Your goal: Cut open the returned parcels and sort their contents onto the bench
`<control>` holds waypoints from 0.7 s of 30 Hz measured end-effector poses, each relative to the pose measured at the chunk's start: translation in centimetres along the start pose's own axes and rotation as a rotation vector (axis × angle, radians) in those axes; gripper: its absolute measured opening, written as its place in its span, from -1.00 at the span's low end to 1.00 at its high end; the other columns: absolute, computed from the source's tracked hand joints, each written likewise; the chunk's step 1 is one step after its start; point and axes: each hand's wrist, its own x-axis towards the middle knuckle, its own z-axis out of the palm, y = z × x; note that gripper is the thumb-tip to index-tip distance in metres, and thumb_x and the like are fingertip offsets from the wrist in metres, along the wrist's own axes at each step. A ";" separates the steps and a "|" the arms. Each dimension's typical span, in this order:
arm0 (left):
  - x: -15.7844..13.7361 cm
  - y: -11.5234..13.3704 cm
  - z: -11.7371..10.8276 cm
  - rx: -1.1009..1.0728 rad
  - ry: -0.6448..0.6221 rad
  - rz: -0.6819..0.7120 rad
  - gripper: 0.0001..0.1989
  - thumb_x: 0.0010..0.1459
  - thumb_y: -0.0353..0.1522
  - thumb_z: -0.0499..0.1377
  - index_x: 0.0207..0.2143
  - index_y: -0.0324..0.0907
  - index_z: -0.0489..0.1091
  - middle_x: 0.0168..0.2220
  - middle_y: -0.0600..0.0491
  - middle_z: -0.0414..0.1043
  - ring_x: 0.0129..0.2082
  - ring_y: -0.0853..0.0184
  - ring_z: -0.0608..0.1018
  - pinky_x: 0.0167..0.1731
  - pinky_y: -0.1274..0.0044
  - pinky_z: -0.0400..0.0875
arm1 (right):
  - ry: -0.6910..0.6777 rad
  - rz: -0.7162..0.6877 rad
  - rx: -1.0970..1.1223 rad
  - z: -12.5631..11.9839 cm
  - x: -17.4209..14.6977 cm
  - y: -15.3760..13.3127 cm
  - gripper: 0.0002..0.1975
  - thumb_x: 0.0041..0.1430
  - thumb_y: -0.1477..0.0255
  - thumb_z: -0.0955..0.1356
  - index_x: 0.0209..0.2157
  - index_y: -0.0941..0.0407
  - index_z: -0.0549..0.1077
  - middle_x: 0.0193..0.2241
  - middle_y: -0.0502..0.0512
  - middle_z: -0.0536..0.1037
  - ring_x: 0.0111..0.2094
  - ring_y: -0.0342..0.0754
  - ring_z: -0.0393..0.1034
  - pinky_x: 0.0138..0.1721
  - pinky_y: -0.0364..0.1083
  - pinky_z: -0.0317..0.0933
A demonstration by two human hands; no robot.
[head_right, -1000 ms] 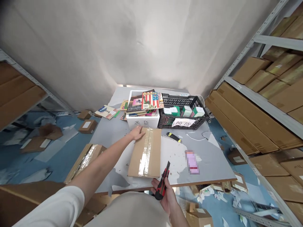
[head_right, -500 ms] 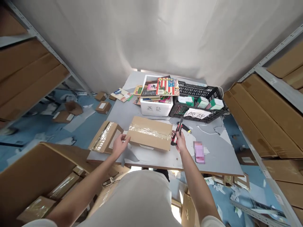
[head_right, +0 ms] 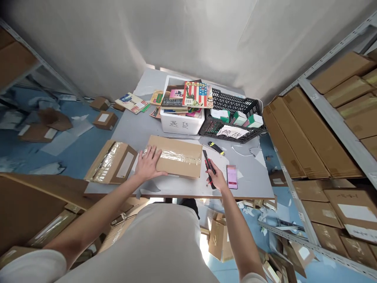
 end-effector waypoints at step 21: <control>-0.1 0.2 -0.3 -0.133 -0.044 -0.072 0.12 -0.22 0.20 0.21 0.30 -0.21 0.07 0.37 -0.27 -0.12 0.36 -0.20 -0.13 0.13 0.10 0.03 | -0.198 0.139 -0.218 -2.8 0.6 -3.5 -0.32 0.12 0.38 0.36 0.28 -0.07 0.18 -0.48 -0.09 0.44 -0.70 -0.28 0.26 -0.72 -0.26 0.15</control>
